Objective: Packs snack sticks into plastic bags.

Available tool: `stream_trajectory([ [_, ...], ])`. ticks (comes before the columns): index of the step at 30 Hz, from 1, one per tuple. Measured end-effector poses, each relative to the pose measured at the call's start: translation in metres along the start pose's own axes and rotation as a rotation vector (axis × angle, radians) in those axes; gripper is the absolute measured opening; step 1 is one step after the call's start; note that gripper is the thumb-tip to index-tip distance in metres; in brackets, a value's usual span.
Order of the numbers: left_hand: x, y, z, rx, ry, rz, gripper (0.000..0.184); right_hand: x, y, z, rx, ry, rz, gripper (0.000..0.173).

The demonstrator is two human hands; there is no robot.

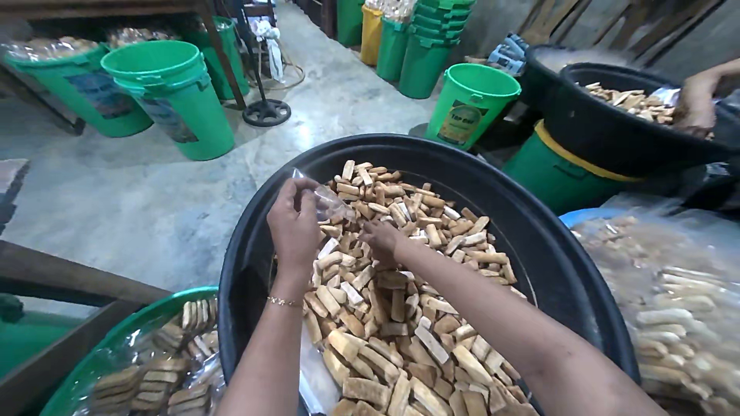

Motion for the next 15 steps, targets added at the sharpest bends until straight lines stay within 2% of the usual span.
stream_trajectory([
  [4, 0.004, -0.001, -0.006, -0.023, -0.016, 0.041, 0.018, 0.018, -0.001, 0.003, 0.042, -0.121, -0.036, 0.04],
  [8, 0.002, -0.001, -0.007, 0.092, 0.095, 0.132, 0.029, 0.027, 0.001, 0.016, 0.01, -0.025, -0.007, 0.036],
  [11, -0.005, 0.007, 0.0, 0.148, 0.071, 0.107, 0.033, 0.025, -0.024, 0.01, -0.167, -0.079, -0.065, 0.028],
  [13, -0.007, 0.011, 0.006, 0.164, 0.074, 0.053, 0.037, 0.02, -0.05, 0.008, -0.317, -0.016, -0.112, 0.03],
  [15, -0.006, 0.011, 0.019, 0.233, 0.067, 0.025, 0.04, 0.012, -0.072, 0.022, -0.37, 0.061, -0.08, 0.033],
])
Point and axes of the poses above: each hand's wrist, its own y-axis towards the middle knuckle, its own z-axis out of the palm, x = y × z, the point moved 5 cm from there along y, towards the middle knuckle, and after that the axes turned 15 degrees about x, right-handed, at the moved point
